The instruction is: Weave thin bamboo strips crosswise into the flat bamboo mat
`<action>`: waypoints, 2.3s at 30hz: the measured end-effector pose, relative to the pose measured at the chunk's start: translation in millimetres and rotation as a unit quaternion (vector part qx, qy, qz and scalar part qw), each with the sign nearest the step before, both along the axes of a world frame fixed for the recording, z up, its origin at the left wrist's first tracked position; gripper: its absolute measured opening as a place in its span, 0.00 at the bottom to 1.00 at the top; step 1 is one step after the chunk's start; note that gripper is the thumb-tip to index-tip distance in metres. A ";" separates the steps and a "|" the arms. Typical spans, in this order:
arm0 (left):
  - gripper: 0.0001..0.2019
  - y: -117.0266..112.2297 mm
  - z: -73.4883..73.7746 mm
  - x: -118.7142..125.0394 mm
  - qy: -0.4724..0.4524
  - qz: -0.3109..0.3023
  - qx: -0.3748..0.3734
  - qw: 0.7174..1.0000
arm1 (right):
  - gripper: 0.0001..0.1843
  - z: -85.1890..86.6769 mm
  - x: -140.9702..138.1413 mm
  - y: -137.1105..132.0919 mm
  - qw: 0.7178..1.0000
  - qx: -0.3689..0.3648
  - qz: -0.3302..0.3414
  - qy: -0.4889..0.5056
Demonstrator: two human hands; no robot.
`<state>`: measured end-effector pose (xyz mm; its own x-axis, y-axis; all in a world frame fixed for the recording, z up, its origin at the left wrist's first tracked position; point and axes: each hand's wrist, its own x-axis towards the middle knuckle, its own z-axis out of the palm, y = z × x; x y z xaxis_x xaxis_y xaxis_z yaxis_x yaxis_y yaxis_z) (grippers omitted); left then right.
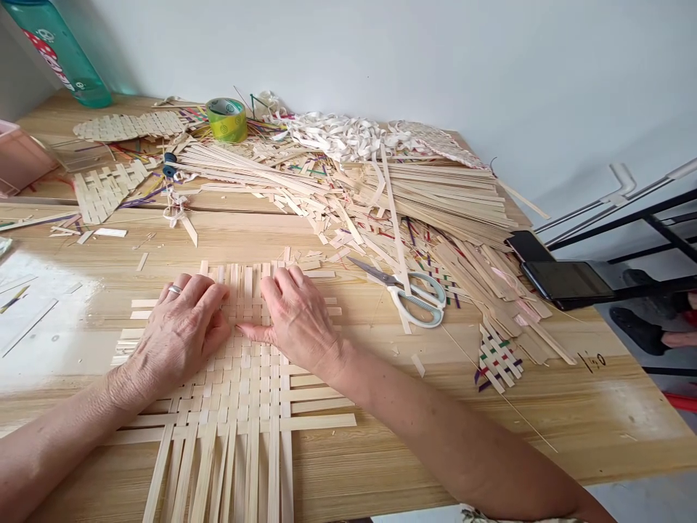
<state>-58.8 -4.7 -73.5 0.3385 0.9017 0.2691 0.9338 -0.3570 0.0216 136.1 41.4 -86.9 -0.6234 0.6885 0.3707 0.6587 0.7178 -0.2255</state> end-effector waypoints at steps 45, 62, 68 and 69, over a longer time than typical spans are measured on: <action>0.12 6.0 42.5 -68.1 -0.422 0.092 -0.193 0.881 | 0.18 51.0 7.1 -21.0 1.000 0.009 -0.004 -0.003; 0.07 -15.4 10.7 -32.2 -0.052 -0.025 -0.080 0.995 | 0.23 12.7 -1.9 -13.4 0.999 -0.021 -0.007 -0.038; 0.05 -22.3 13.7 -35.0 -0.073 -0.061 -0.078 0.992 | 0.22 11.4 -2.2 -13.4 0.999 -0.044 -0.005 -0.031; 0.04 -23.1 13.0 -32.5 -0.062 -0.046 -0.073 0.994 | 0.22 10.8 -2.2 -13.3 0.999 -0.048 -0.005 -0.025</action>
